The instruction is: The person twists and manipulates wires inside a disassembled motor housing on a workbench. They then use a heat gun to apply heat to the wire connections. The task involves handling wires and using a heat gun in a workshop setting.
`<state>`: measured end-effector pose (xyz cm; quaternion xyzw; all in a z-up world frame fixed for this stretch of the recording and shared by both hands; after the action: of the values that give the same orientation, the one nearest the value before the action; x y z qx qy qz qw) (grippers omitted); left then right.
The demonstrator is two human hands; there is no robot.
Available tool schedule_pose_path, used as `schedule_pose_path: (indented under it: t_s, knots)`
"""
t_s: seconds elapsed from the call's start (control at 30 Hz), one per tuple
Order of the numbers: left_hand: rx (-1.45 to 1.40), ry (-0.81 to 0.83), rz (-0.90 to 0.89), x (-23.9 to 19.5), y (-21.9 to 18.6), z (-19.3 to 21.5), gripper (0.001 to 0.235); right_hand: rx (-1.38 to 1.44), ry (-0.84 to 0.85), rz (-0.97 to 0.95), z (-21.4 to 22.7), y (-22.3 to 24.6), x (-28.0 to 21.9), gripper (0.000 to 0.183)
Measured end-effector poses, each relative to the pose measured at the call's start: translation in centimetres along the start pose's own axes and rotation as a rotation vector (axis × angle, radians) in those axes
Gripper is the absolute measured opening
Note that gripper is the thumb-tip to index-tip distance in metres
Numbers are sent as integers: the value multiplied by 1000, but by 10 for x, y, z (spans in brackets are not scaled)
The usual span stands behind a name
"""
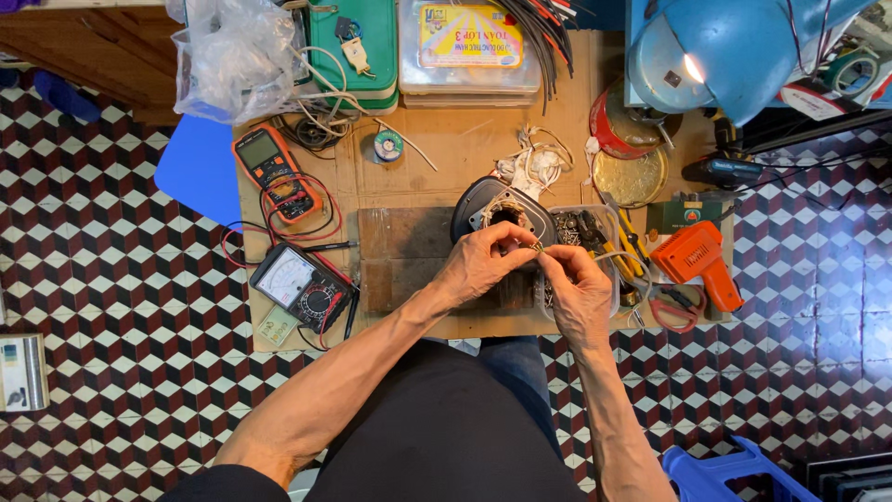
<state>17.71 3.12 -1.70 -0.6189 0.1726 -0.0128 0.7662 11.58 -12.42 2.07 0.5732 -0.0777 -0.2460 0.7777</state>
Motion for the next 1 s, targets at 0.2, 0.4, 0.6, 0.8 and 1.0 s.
schedule_pose_path:
  t_s: [0.2, 0.4, 0.6, 0.8, 1.0]
  knots:
    - [-104, 1, 8, 0, -4, 0, 25, 21, -12, -31, -1, -4, -1, 13]
    - [-29, -1, 40, 6, 0, 0, 26, 59, -4, -105, 0, -12, -4, 16]
    - [55, 22, -70, 11, -11, -3, 25, 55, 177, 171, -7, 13, -9, 16]
    - [-119, -22, 38, 3, -5, 1, 29, -21, 66, 135, -3, 6, -10, 12]
    - [-178, 24, 46, -9, -4, 9, 27, 19, 27, 31, -2, -4, -9, 15]
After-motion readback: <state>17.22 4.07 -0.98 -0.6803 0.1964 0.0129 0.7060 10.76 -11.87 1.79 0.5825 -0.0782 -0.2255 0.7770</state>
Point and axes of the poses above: each hand's wrist, its own x-axis towards the middle knuckle, its own z-axis out of the back of the hand, y = z × x, the point moved 9 cm from there along x, towards the middle knuckle, and after that the axes turned 12 degrees about -y, right-handed, at the moved point
